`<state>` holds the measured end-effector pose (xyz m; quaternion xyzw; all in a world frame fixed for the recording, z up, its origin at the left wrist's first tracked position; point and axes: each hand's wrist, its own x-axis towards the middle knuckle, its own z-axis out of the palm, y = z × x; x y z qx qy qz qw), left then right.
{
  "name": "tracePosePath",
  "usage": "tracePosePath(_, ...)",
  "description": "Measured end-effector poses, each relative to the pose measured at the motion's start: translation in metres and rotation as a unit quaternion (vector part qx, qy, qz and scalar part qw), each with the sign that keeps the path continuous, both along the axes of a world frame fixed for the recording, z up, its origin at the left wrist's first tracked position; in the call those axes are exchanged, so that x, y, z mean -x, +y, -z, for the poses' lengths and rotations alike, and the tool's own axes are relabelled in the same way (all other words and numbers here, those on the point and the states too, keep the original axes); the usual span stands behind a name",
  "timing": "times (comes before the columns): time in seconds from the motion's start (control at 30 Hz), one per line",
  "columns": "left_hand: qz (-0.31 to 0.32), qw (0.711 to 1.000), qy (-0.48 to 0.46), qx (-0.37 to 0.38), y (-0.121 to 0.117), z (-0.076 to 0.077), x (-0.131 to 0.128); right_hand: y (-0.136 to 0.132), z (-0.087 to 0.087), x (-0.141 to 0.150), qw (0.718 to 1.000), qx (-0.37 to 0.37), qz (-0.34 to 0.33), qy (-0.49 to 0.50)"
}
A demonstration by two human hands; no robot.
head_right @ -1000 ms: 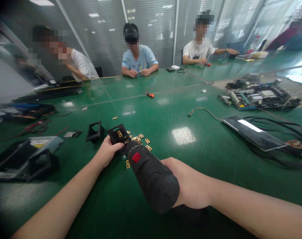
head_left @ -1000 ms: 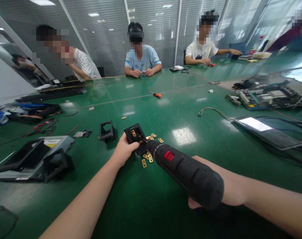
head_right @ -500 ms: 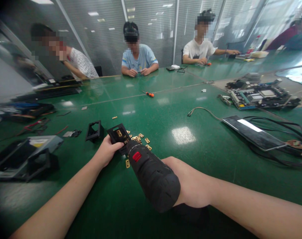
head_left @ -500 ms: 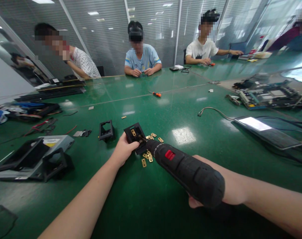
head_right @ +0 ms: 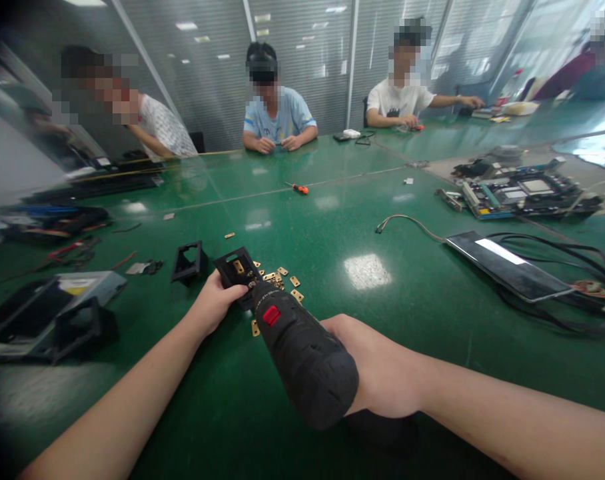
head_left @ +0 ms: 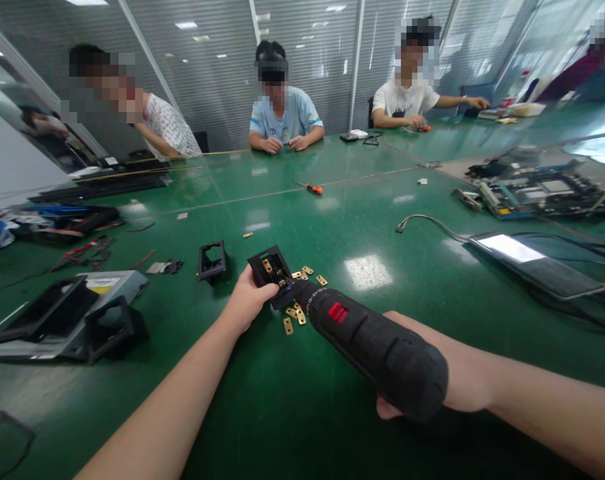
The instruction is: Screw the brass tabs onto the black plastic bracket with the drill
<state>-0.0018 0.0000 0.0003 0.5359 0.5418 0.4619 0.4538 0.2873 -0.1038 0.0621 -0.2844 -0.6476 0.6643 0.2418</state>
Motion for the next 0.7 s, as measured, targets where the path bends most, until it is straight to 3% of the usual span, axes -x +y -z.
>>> tracePosePath(0.1,0.001,1.000,0.002,-0.002,0.0001,0.0000,-0.0002,-0.0010,-0.0011,0.0002,0.999,0.030,0.012,0.015)
tracePosePath(0.7,-0.004,1.000,-0.004,-0.002,-0.0009,-0.0001,-0.0012,-0.0007,0.0009,0.0022,0.999,0.028,0.008,0.024)
